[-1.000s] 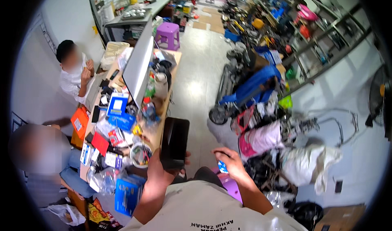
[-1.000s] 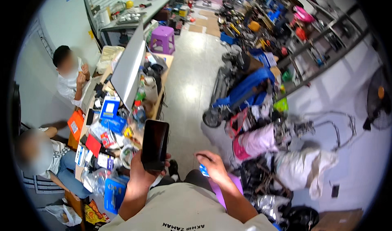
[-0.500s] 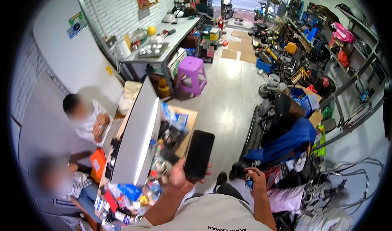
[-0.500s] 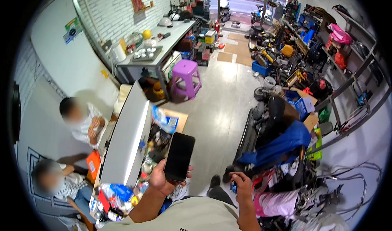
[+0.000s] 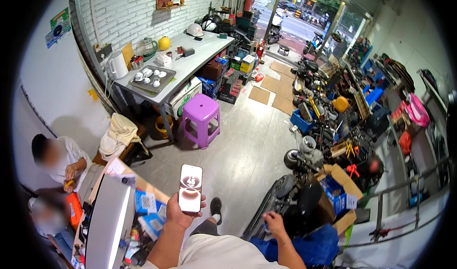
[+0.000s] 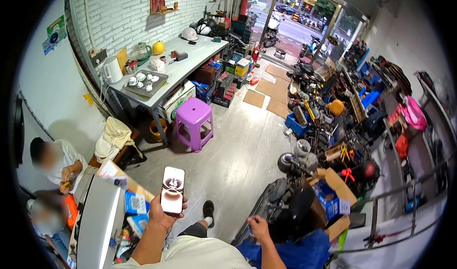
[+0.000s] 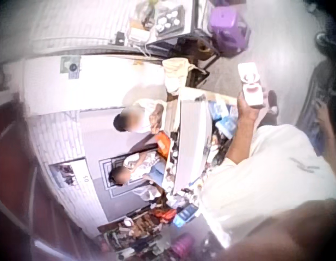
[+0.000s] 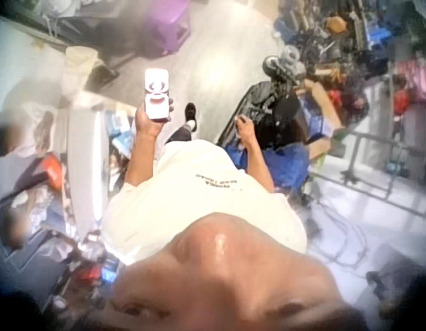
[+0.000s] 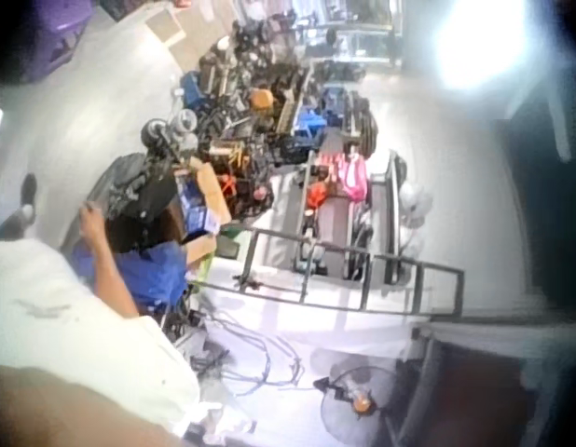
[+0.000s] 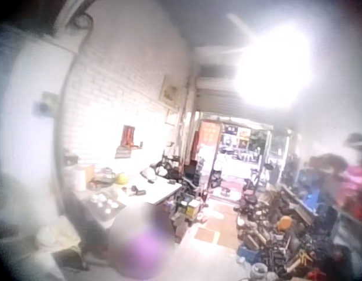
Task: The person walks through a cluttered workshop, retrieves a hammer, and sits on the floor to work on a scooter wheel. They use the hammer and a wrench to remove the wheel from the scooter, then reattach it and tighten the bolts.
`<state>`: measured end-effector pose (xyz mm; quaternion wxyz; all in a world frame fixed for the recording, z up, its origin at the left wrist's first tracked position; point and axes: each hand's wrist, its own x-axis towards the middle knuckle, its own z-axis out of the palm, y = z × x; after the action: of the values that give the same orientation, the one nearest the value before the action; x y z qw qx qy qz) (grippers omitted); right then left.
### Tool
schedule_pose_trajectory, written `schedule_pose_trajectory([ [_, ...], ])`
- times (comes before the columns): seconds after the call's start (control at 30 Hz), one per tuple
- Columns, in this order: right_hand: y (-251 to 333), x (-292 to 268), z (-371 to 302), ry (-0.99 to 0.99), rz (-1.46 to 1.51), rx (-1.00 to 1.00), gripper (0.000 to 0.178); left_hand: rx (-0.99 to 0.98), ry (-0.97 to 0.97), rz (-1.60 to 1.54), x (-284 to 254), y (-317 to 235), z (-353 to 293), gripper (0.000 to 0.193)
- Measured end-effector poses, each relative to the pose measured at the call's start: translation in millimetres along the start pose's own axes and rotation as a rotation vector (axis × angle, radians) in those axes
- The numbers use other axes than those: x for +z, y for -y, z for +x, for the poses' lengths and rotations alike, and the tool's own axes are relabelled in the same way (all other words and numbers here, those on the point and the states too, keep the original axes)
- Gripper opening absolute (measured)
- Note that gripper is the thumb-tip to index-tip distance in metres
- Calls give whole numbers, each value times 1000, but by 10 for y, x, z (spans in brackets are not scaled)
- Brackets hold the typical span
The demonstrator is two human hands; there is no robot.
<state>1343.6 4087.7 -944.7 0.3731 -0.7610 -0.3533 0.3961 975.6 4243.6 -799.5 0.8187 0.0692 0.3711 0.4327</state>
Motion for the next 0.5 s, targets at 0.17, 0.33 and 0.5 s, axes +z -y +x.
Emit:
schedule_pose_trajectory([
  [0.17, -2354, -998, 434, 418, -969, 3, 36, -13, 11, 31, 976, -539, 1514, 55],
  [0.33, -1993, -854, 1149, 216, -563, 734, 36, 69, 88, 153, 2140, -992, 2788, 55],
  [0.5, -1751, -944, 2483, 184, -483, 777, 36, 23, 57, 170, 2993, -971, 4249, 55],
])
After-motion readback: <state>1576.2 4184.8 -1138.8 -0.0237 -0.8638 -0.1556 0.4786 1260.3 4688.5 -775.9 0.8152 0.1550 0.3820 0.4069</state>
